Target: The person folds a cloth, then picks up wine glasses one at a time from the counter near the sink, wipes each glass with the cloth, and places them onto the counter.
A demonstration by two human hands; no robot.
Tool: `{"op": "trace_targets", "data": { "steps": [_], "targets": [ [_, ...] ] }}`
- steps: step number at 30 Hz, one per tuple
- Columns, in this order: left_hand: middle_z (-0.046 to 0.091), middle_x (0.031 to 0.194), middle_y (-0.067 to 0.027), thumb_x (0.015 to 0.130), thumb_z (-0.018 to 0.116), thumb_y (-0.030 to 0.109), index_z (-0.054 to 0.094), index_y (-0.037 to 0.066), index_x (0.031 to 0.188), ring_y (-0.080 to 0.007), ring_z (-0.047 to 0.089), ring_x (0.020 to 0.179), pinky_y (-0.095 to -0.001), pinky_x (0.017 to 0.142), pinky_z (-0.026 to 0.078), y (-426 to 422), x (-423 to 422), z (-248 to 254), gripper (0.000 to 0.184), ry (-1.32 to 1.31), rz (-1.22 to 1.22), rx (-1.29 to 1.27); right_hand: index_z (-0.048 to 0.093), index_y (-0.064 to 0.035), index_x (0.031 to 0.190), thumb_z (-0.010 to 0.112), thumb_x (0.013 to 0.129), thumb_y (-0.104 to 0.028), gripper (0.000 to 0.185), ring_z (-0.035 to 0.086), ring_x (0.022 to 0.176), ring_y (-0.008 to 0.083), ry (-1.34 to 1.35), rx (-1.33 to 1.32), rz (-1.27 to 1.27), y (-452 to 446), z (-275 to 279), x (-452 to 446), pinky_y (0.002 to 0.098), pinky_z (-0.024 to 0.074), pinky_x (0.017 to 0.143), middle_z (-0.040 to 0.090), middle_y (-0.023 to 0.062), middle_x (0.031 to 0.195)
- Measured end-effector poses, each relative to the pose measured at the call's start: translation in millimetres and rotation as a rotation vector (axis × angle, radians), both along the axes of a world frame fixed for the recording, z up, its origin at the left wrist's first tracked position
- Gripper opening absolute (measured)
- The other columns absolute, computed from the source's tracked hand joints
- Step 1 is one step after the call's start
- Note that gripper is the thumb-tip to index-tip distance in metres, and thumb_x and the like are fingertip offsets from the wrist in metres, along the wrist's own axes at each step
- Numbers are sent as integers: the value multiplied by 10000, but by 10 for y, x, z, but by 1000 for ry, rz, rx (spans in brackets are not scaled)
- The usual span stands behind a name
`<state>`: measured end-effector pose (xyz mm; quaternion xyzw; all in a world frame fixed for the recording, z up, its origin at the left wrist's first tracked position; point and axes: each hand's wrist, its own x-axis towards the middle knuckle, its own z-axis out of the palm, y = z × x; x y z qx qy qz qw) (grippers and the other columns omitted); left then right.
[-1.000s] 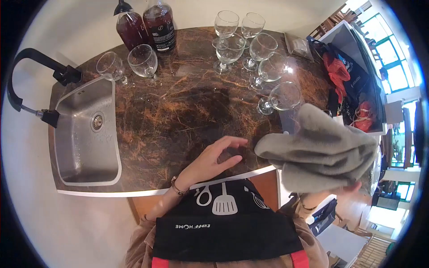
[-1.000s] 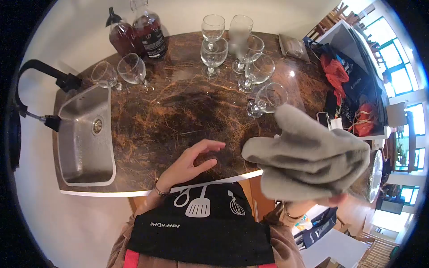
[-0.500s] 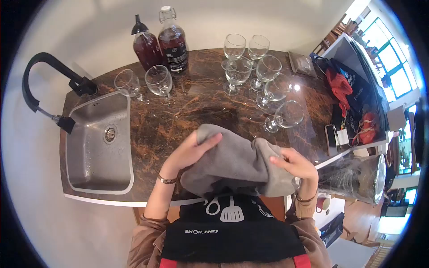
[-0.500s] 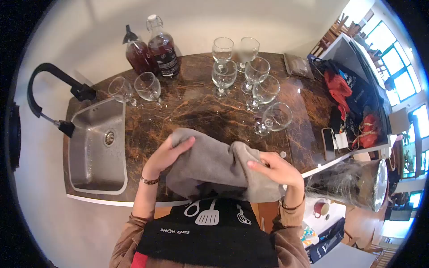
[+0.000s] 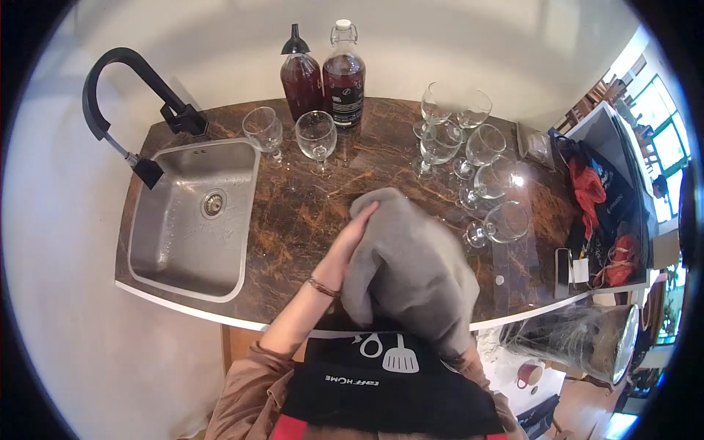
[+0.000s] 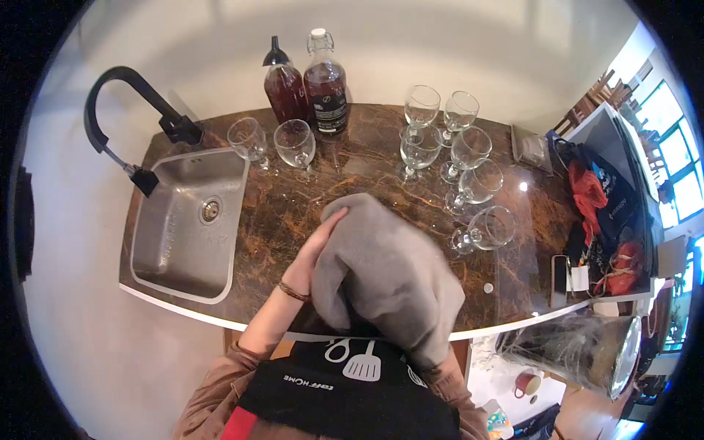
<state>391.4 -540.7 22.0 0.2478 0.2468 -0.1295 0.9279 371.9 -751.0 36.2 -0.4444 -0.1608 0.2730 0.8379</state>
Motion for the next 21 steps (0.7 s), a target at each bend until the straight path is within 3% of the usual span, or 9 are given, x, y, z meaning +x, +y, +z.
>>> {"op": "trace_targets", "data": {
  "steps": [2,5,10,12,14,16,18,20,21],
  "targets": [
    [561,1038,-80,861,448,348,483,42,1119,-184,548,930,-313,785,450,134,-110,19,403,67,-4,94,476,-17,1070,532,774,-91,310,534,810,110,10,-29,80,-37,38,17,265,419,709,546,38,982],
    [540,1059,-87,857,467,326,463,42,1136,-185,537,949,-319,792,449,278,-159,-50,398,-57,119,412,476,-32,1062,532,765,-91,308,532,785,102,16,-58,147,-32,73,31,259,416,685,544,18,965],
    [524,1070,-96,848,503,282,452,14,1133,-161,515,969,-310,785,446,529,-59,-155,396,-273,282,479,476,-57,1049,532,750,-90,306,528,744,89,38,-56,135,33,107,30,251,411,646,539,-17,935],
    [522,1069,-107,835,526,300,426,1,1159,-154,499,967,-295,793,427,653,-53,-225,452,-79,341,1035,476,-67,1044,532,744,-90,306,526,727,84,53,-37,81,72,121,42,248,409,630,538,-31,923],
    [481,1147,-140,798,539,427,363,40,1217,-179,480,997,-280,850,366,794,-86,-241,597,10,221,1355,476,-78,1039,533,738,-90,307,524,711,79,41,-29,4,97,183,55,244,407,614,536,-45,911],
    [446,1192,-152,779,526,489,354,15,1225,-216,470,1045,-309,871,374,962,-110,-201,673,-65,386,888,476,-88,1034,533,731,-90,307,523,694,74,-65,-82,-85,124,265,82,241,405,598,534,-59,899],
    [352,1258,-216,771,490,535,259,-111,1225,-292,380,1163,-377,984,317,1090,11,-191,823,-246,380,-124,476,-98,1029,533,725,-90,308,521,677,69,-311,-225,-109,184,391,107,237,403,582,533,-73,887],
    [297,1273,-255,741,493,584,175,-121,1248,-324,349,1178,-374,1011,287,1090,217,-213,924,-188,355,-602,476,-108,1023,533,719,-90,310,519,661,64,-737,-471,-42,278,544,162,234,401,566,531,-87,875],
    [297,1273,-255,741,493,584,175,-121,1248,-324,349,1178,-374,1011,287,1085,301,-220,924,-184,354,-605,476,-113,1021,533,716,-89,311,519,652,61,-964,-600,9,329,593,199,232,400,558,530,-94,869]
  ]
}}
